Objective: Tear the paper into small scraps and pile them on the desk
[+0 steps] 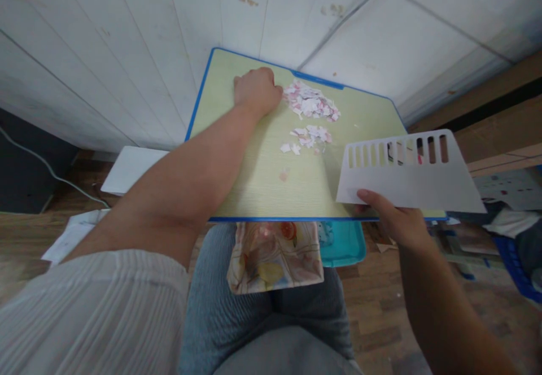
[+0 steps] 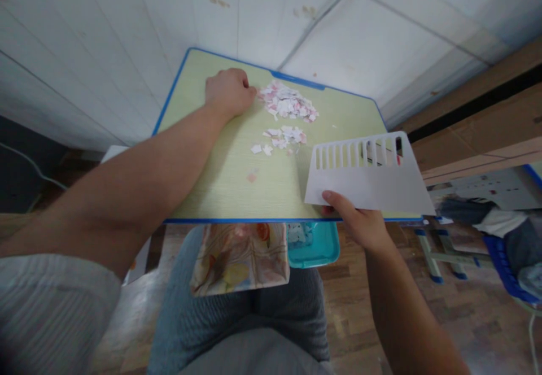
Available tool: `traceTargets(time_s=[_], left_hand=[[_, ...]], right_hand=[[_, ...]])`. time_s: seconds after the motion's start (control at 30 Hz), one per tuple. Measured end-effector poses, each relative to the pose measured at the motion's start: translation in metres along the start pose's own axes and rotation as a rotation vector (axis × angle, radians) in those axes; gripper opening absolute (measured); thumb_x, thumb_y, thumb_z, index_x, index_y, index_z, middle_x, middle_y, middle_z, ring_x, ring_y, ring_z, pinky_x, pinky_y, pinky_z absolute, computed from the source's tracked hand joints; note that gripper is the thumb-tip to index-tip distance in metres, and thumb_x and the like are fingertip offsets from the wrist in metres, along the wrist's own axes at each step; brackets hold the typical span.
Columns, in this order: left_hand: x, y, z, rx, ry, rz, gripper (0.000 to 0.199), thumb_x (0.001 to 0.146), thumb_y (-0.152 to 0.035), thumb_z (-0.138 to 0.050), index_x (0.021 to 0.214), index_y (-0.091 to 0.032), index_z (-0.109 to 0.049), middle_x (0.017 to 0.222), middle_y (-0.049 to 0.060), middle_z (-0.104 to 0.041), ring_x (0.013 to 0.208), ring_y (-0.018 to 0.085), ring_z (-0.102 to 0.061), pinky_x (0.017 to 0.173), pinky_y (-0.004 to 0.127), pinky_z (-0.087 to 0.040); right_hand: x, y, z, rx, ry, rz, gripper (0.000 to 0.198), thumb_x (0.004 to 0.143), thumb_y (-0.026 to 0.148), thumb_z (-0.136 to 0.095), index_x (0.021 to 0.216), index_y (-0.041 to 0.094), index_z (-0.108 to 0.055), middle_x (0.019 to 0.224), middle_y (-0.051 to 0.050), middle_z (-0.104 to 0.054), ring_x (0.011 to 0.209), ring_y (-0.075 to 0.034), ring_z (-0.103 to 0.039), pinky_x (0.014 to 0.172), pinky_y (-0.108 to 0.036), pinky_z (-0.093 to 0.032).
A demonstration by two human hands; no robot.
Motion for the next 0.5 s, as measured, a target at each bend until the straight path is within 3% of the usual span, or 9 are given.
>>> traceTargets(time_s=[0.1, 0.2, 0.37, 0.5], left_hand=[[0.000, 0.003, -0.001, -0.030, 0.000, 0.013, 0.031, 0.104, -0.050, -0.066, 0.121, -0.034, -0.086, 0.144, 0.002, -0.088, 0.131, 0.032, -0.066, 0.117, 0.054, -0.044], [-0.001, 0.006, -0.002, -0.106, 0.000, 0.019, 0.043, 0.091, -0.075, -0.062, 0.107, -0.042, -0.084, 0.141, -0.002, -0.089, 0.135, 0.035, -0.061, 0.119, 0.058, -0.039], [-0.001, 0.013, -0.009, -0.102, 0.072, 0.078, 0.061, 0.076, -0.085, -0.049, 0.121, -0.054, -0.076, 0.144, -0.015, -0.088, 0.151, 0.031, -0.055, 0.126, 0.052, -0.030], [0.001, 0.010, -0.005, -0.069, 0.031, 0.056, 0.055, 0.078, -0.084, -0.048, 0.109, -0.048, -0.076, 0.146, -0.011, -0.088, 0.143, 0.030, -0.060, 0.121, 0.052, -0.035]], right_hand=[[-0.010, -0.004, 0.001, -0.007, -0.006, -0.007, 0.039, 0.090, 0.060, -0.092, 0.068, 0.032, -0.074, 0.064, -0.004, -0.077, 0.062, -0.029, -0.073, 0.070, -0.047, -0.070], [-0.016, -0.003, 0.002, -0.042, -0.003, 0.013, 0.038, 0.093, 0.058, -0.090, 0.070, 0.032, -0.076, 0.066, -0.005, -0.078, 0.064, -0.031, -0.075, 0.077, -0.050, -0.072], [-0.018, -0.008, 0.002, -0.045, 0.037, 0.020, 0.038, 0.097, 0.060, -0.088, 0.074, 0.032, -0.075, 0.069, -0.004, -0.081, 0.063, -0.030, -0.076, 0.073, -0.048, -0.071], [-0.014, -0.007, -0.006, -0.102, 0.035, 0.044, 0.041, 0.097, 0.060, -0.088, 0.071, 0.032, -0.074, 0.069, -0.005, -0.080, 0.065, -0.030, -0.076, 0.076, -0.048, -0.071]])
Point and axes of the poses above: each hand's wrist, its own x-axis towards the middle knuckle, its own z-axis out of the back of the hand, y = z × x, the point moved 10 cm from there along x, towards the middle knuckle
